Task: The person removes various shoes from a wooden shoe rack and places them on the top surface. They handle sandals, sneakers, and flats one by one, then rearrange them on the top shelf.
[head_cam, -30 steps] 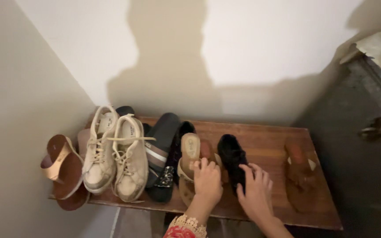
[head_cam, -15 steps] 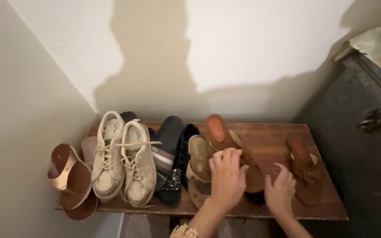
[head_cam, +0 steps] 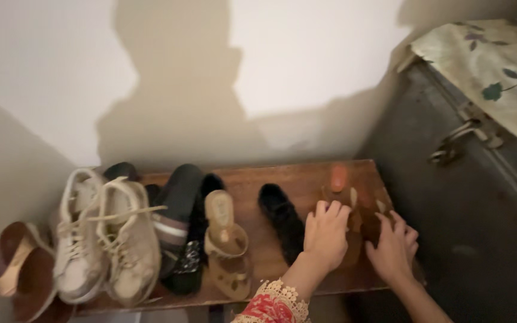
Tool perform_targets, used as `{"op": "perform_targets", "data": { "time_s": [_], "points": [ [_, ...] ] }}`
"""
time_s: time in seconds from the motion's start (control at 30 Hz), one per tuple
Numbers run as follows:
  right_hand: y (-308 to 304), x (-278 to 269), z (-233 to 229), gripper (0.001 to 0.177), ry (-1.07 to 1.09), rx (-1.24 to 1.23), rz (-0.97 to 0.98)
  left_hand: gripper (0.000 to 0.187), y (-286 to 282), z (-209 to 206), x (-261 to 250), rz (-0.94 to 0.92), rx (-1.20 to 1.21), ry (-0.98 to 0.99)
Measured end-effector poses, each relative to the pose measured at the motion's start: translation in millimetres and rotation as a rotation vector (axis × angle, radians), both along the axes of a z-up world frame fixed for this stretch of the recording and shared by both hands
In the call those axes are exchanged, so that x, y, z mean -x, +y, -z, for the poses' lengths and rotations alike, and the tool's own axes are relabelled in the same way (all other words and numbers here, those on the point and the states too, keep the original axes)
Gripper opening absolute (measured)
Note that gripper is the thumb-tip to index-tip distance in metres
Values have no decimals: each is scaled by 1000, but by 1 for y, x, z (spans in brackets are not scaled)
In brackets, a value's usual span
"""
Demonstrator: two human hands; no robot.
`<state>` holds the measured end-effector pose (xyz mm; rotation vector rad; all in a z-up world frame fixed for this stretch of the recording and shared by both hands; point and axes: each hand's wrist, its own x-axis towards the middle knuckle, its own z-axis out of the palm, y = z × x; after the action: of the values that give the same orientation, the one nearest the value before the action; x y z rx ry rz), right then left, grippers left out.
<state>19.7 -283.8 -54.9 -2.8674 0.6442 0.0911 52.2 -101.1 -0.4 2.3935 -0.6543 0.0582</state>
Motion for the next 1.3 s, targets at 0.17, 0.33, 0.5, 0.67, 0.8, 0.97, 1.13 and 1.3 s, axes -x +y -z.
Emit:
{"op": "perform_targets", "data": {
  "time_s": [0.17,0.33,0.5,0.67,0.8,0.97,1.13,1.3],
  "points": [
    [-16,-3,-26,81,227,136,-176,53,-38,26,-20,-130,-8,193],
    [-29,-10,-37,65,277,138,-220,47,-59,53,-31,-175,-98,253],
    [-37,-15,-47,61,338,122,-169,39,-68,67,-31,-166,-256,292],
    [-44,-16,-56,58,424,139,-105,29,-87,78,-24,-263,-394,265],
    [-53,-17,-50,58,431,96,-88,47,-99,88,-11,-209,-331,259],
    [-58,-17,-39,58,376,85,-85,44,-100,80,-6,-99,-184,292],
    [-39,-20,-39,74,351,73,-111,61,-68,49,-1,-92,23,265],
    [22,-24,-36,77,72,19,-222,38,-17,28,0,-167,179,78]
  ]
}}
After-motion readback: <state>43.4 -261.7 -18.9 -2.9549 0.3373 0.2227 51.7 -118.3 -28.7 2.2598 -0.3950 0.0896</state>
